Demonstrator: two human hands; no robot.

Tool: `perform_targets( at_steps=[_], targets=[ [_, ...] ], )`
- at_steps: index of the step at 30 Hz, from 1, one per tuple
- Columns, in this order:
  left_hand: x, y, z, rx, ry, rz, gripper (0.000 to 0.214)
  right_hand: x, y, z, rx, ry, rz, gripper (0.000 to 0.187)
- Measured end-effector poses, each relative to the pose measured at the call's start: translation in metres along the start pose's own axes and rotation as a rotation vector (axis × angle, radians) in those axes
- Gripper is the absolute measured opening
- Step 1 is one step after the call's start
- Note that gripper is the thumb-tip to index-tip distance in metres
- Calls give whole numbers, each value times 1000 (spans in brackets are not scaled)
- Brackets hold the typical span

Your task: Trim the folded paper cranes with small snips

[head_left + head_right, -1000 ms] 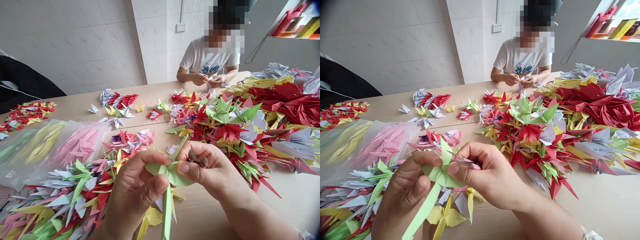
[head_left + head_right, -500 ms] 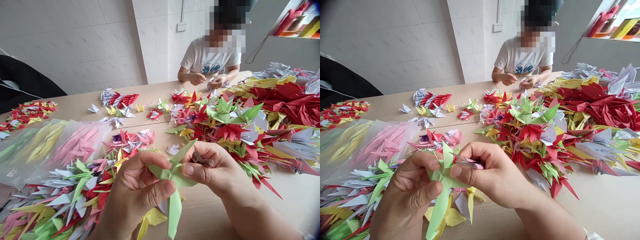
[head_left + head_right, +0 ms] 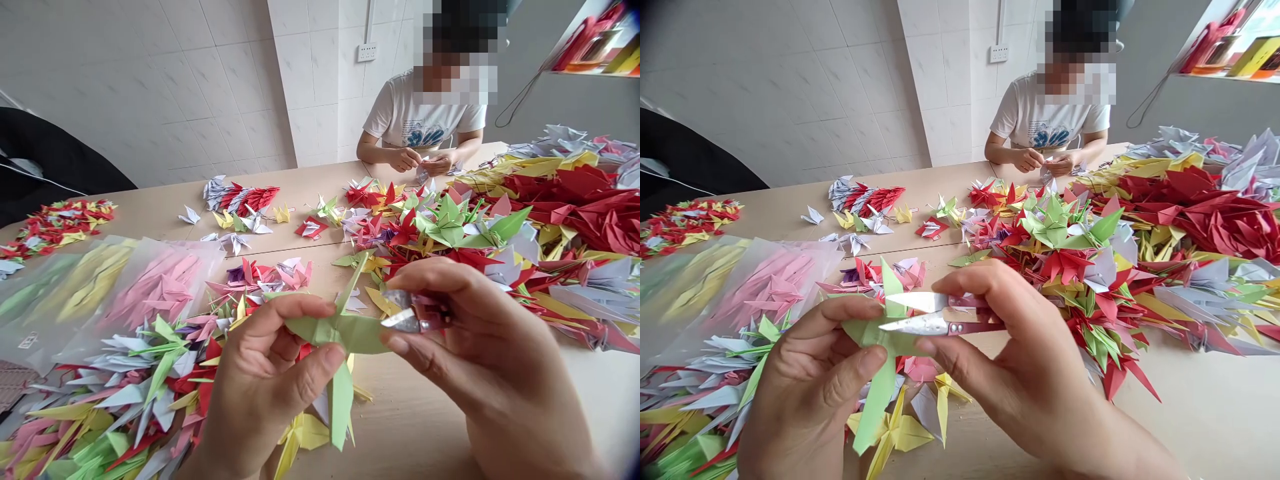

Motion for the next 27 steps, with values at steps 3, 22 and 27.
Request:
perform_targets(
  at_steps=[3,22,27],
  targets=[
    [-1,0,3,-5,-43,25,22,7,8,-5,66,183,24,24],
    [-7,1,8,-93,-235,119,19,4,9,-14,313,611,41,38],
    [-7,2,8,-127,-271,145,20,0,10,-13,356,642,46,40]
  ],
)
Point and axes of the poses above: each hand's wrist, its own y-axis away from the middle knuckle, its own x-axis out of the back of the hand, z = x × y, the point moved 2 cm from there along -y, towards the middle knuckle, and after that the axes turned 4 degrees about -x, right-handed, at the moved point
